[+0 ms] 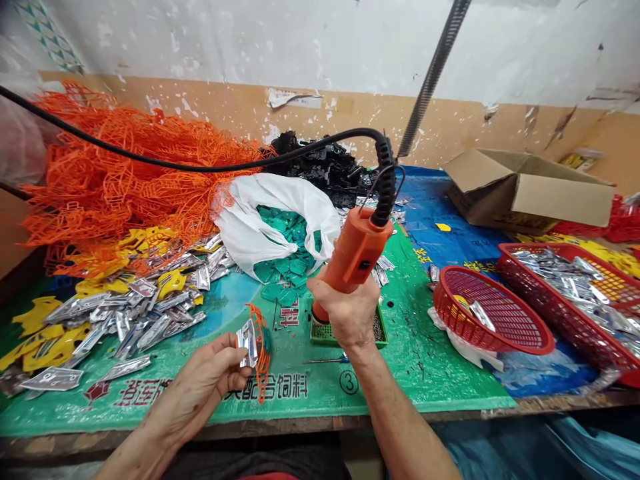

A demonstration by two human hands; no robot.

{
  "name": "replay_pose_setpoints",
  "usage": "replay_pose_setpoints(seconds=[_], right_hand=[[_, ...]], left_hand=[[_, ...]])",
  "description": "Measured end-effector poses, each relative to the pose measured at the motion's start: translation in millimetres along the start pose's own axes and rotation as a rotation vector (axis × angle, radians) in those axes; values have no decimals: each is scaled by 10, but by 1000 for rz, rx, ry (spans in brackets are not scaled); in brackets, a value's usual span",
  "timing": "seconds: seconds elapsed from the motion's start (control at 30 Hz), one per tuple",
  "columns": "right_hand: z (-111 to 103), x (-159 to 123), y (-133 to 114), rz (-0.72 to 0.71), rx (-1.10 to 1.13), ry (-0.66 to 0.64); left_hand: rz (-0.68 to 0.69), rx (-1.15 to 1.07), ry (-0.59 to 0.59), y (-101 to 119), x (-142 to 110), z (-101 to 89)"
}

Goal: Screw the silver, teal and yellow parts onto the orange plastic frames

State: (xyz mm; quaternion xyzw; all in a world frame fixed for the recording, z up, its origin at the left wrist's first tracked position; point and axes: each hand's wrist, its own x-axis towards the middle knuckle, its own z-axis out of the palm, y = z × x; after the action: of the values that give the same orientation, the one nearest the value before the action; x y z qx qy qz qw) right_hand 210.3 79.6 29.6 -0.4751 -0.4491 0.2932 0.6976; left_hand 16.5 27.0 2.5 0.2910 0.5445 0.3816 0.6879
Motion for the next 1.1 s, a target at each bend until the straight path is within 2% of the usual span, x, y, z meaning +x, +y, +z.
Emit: replay_pose_setpoints(seconds=[0.13, 0.3, 0.53, 0.63, 0.83, 1.0, 1.1], right_hand=[[8, -3, -3, -13, -41, -3], [15, -17, -6, -20, -54, 6], [30, -14, -25, -2, -68, 36], [33, -6, -12, 15, -23, 34], [7, 45, 6, 6, -1, 73], [26, 96, -278, 2, 114, 80], [55, 32, -535, -6, 241, -10]], left_hand=[[14, 20, 21, -17, 16, -14], [52, 94, -9, -53, 61, -48], [29, 201, -19, 82, 6, -5], [24, 149, -40, 100, -24, -8], [66, 90, -34, -14, 5, -56], [77, 204, -51, -13, 26, -13], [93, 238, -69, 30, 31, 51]])
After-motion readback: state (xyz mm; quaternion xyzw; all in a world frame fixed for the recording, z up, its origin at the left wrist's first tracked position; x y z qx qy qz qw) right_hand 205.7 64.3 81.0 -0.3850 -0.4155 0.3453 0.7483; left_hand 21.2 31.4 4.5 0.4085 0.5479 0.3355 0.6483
